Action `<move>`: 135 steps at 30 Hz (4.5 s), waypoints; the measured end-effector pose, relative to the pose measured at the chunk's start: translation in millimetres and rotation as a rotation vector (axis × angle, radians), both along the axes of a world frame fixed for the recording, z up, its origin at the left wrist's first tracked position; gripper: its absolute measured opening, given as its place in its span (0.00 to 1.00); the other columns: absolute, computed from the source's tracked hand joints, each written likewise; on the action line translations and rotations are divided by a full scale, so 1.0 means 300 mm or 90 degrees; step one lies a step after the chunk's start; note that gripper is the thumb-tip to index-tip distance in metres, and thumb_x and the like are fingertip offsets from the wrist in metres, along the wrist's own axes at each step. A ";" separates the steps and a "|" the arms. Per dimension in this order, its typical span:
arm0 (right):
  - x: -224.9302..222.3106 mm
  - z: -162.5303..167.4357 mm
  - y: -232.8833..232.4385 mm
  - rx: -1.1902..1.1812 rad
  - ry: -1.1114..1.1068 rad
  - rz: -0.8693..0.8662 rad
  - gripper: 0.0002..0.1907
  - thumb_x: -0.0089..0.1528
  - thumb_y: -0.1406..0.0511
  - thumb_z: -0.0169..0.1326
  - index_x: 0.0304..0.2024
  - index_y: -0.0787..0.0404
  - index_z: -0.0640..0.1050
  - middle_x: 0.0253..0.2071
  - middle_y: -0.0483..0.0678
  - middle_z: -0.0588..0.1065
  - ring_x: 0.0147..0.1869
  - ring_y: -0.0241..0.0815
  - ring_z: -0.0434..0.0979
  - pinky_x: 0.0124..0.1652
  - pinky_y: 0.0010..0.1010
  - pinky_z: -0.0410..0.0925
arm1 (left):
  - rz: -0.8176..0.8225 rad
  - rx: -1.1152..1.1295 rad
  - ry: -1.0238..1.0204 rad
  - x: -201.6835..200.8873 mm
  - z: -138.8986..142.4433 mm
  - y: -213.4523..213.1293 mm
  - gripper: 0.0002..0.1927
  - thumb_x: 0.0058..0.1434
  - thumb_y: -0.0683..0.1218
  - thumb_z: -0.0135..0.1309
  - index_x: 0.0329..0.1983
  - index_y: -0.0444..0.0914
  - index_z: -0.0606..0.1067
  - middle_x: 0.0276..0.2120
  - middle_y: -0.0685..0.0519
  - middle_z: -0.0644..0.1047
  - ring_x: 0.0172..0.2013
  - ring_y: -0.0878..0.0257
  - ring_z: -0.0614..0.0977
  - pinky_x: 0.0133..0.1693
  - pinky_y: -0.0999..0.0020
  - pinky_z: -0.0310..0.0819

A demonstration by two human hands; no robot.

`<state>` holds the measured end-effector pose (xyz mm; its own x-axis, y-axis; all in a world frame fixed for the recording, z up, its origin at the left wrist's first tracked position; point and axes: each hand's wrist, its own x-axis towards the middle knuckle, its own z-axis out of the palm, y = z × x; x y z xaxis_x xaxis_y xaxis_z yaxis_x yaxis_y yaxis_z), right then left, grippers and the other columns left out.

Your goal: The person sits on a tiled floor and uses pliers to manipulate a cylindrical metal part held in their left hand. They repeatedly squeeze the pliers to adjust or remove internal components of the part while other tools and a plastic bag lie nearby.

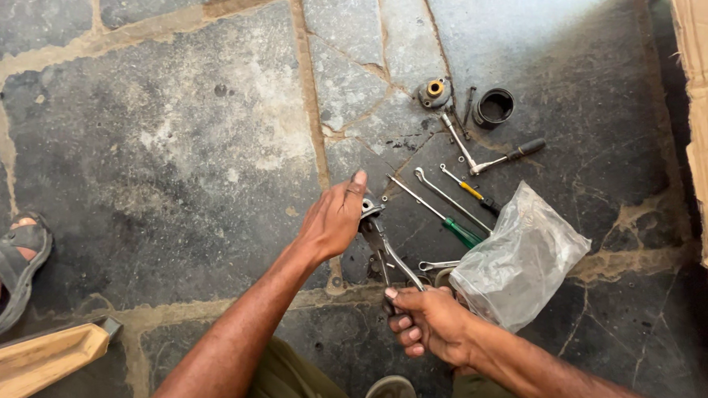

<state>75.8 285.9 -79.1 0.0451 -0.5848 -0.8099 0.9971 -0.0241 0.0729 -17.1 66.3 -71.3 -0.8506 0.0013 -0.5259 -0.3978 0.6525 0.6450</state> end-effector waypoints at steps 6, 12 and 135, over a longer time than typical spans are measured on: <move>-0.010 -0.036 -0.010 0.053 0.044 0.062 0.13 0.67 0.57 0.53 0.31 0.50 0.66 0.24 0.38 0.60 0.22 0.30 0.56 0.23 0.25 0.52 | -0.053 -0.082 -0.057 -0.006 -0.028 0.010 0.40 0.70 0.67 0.18 0.42 0.36 0.77 0.27 0.42 0.78 0.33 0.48 0.81 0.42 0.44 0.73; -0.013 -0.088 -0.026 0.144 0.161 0.157 0.15 0.64 0.56 0.57 0.30 0.52 0.67 0.22 0.40 0.61 0.19 0.32 0.57 0.19 0.27 0.51 | -0.075 -0.165 -0.120 0.000 -0.059 0.019 0.38 0.77 0.66 0.23 0.23 0.40 0.71 0.21 0.52 0.70 0.23 0.56 0.71 0.35 0.45 0.76; -0.385 0.024 -0.145 0.417 1.537 1.074 0.08 0.67 0.69 0.44 0.33 0.66 0.72 0.24 0.47 0.69 0.25 0.35 0.67 0.25 0.33 0.65 | 0.393 0.194 -0.425 0.014 -0.063 -0.116 0.36 0.70 0.71 0.25 0.47 0.39 0.71 0.20 0.50 0.76 0.13 0.62 0.72 0.13 0.71 0.54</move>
